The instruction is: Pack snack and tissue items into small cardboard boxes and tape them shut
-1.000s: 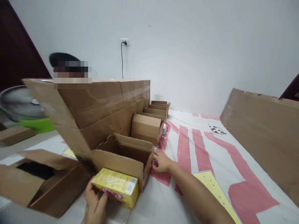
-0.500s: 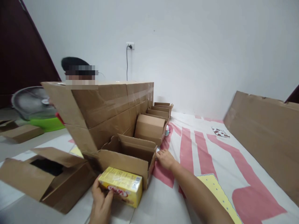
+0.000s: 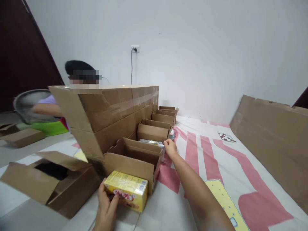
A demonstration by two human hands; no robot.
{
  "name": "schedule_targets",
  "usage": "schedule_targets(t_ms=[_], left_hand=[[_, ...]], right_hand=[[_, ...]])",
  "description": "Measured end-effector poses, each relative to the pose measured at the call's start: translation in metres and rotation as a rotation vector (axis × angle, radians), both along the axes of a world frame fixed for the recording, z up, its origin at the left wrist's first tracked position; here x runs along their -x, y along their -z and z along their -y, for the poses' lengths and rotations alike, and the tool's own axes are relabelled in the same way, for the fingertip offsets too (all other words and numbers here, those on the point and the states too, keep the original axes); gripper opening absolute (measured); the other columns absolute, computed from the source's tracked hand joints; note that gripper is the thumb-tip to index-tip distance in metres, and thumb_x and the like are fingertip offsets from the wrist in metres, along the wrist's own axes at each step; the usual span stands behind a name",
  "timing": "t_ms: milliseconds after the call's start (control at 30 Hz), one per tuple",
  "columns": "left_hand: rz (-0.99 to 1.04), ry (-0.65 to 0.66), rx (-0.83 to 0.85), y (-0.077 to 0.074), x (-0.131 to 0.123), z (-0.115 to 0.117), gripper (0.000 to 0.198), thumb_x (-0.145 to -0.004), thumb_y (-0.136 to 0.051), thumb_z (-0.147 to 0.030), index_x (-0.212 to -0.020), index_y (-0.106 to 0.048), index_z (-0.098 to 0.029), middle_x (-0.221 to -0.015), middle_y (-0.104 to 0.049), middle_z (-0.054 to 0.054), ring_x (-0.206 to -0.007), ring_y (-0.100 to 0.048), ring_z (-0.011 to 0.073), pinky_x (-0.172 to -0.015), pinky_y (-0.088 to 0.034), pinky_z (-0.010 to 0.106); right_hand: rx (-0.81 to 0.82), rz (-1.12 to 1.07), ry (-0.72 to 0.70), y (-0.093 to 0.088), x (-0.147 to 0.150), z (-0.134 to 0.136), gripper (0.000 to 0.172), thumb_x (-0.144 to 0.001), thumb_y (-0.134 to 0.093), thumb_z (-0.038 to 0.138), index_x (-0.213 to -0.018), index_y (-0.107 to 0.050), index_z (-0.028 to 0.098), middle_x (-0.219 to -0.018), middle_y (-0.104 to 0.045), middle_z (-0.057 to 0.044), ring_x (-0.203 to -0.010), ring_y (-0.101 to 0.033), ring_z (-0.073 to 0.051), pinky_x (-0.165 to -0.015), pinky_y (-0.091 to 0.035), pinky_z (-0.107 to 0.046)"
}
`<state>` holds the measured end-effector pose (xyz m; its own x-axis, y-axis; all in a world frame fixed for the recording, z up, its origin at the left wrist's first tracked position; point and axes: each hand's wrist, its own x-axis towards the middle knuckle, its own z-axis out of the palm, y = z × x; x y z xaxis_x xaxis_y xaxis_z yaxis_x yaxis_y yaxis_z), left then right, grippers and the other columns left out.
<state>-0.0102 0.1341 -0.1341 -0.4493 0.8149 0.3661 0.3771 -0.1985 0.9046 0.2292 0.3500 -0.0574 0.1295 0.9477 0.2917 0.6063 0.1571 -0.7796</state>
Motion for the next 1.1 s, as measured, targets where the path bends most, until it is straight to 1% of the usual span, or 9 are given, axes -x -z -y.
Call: schedule_targets(t_ms=[100, 200, 333, 500, 700, 800, 867, 1000, 1100], left_hand=[[-0.01, 0.009, 0.004, 0.008, 0.004, -0.004, 0.073, -0.089, -0.045, -0.042, -0.149, -0.011, -0.018, -0.149, -0.027, 0.016, -0.139, -0.027, 0.0314, -0.116, -0.019, 0.052], [-0.027, 0.014, 0.007, 0.015, 0.008, -0.008, 0.08, -0.085, -0.052, -0.041, -0.148, -0.01, -0.017, -0.144, -0.032, 0.017, -0.135, -0.034, 0.032, -0.114, -0.025, 0.052], [-0.059, -0.006, 0.059, 0.016, 0.008, -0.01, 0.079, -0.083, -0.055, -0.041, -0.146, -0.014, -0.017, -0.14, -0.037, 0.018, -0.132, -0.039, 0.0321, -0.111, -0.031, 0.052], [-0.146, 0.013, 0.045, 0.007, 0.006, -0.015, 0.071, -0.086, -0.051, -0.039, -0.144, -0.018, -0.016, -0.141, -0.037, 0.019, -0.134, -0.038, 0.0313, -0.111, -0.032, 0.052], [-0.372, 0.108, 0.025, -0.009, 0.017, -0.026, 0.071, -0.084, -0.053, -0.027, -0.146, -0.019, -0.022, -0.139, -0.041, 0.016, -0.127, -0.047, 0.0283, -0.103, -0.043, 0.047], [-0.48, 0.133, 0.039, -0.016, 0.02, -0.035, 0.066, -0.084, -0.054, -0.024, -0.144, -0.027, -0.025, -0.129, -0.047, 0.013, -0.114, -0.057, 0.0264, -0.094, -0.05, 0.044], [-0.531, 0.115, 0.059, -0.019, 0.018, -0.041, 0.066, -0.084, -0.055, -0.025, -0.144, -0.028, -0.026, -0.126, -0.047, 0.012, -0.109, -0.059, 0.0264, -0.09, -0.052, 0.045], [-0.582, 0.073, 0.021, -0.02, 0.012, -0.039, 0.077, -0.08, -0.06, -0.022, -0.147, -0.02, -0.022, -0.131, -0.044, 0.016, -0.119, -0.053, 0.0295, -0.095, -0.049, 0.047], [-0.667, 0.053, -0.073, -0.026, 0.011, -0.019, 0.081, -0.081, -0.061, -0.025, -0.147, -0.014, -0.022, -0.141, -0.033, 0.019, -0.13, -0.042, 0.0332, -0.101, -0.044, 0.051]], right_hand=[[0.0, -0.124, 0.041, 0.002, 0.005, 0.004, 0.025, -0.088, -0.042, 0.04, -0.079, -0.056, 0.022, -0.062, -0.062, 0.001, -0.057, -0.058, -0.017, -0.057, -0.043, -0.027], [-0.019, -0.227, 0.032, 0.006, 0.005, 0.023, 0.031, -0.089, -0.038, 0.048, -0.083, -0.052, 0.022, -0.065, -0.06, 0.001, -0.057, -0.057, -0.017, -0.055, -0.044, -0.027], [-0.011, -0.303, -0.066, 0.015, 0.001, 0.066, 0.036, -0.085, -0.04, 0.057, -0.082, -0.049, 0.022, -0.07, -0.058, 0.0, -0.057, -0.056, -0.016, -0.055, -0.046, -0.028], [0.025, -0.324, -0.197, 0.024, -0.002, 0.125, 0.035, -0.077, -0.053, 0.056, -0.083, -0.052, 0.021, -0.076, -0.058, 0.0, -0.062, -0.054, -0.015, -0.058, -0.046, -0.029], [0.138, -0.088, -0.401, 0.018, 0.004, 0.201, 0.014, -0.08, -0.051, 0.032, -0.085, -0.055, 0.019, -0.078, -0.057, -0.001, -0.069, -0.053, -0.016, -0.065, -0.044, -0.029], [0.197, 0.057, -0.583, 0.008, 0.015, 0.242, 0.012, -0.08, -0.05, 0.023, -0.089, -0.057, 0.019, -0.083, -0.059, -0.003, -0.071, -0.056, -0.015, -0.065, -0.045, -0.027], [0.172, 0.154, -0.725, 0.007, 0.023, 0.265, 0.015, -0.078, -0.052, 0.019, -0.092, -0.059, 0.019, -0.088, -0.062, -0.004, -0.075, -0.059, -0.015, -0.068, -0.047, -0.026], [0.027, 0.344, -0.957, 0.029, 0.032, 0.294, 0.021, -0.075, -0.06, 0.021, -0.096, -0.063, 0.02, -0.089, -0.069, -0.004, -0.078, -0.062, -0.017, -0.072, -0.048, -0.027], [-0.11, 0.449, -0.985, 0.052, 0.03, 0.307, 0.017, -0.08, -0.062, 0.028, -0.096, -0.063, 0.022, -0.088, -0.07, -0.004, -0.081, -0.062, -0.019, -0.073, -0.049, -0.028]])
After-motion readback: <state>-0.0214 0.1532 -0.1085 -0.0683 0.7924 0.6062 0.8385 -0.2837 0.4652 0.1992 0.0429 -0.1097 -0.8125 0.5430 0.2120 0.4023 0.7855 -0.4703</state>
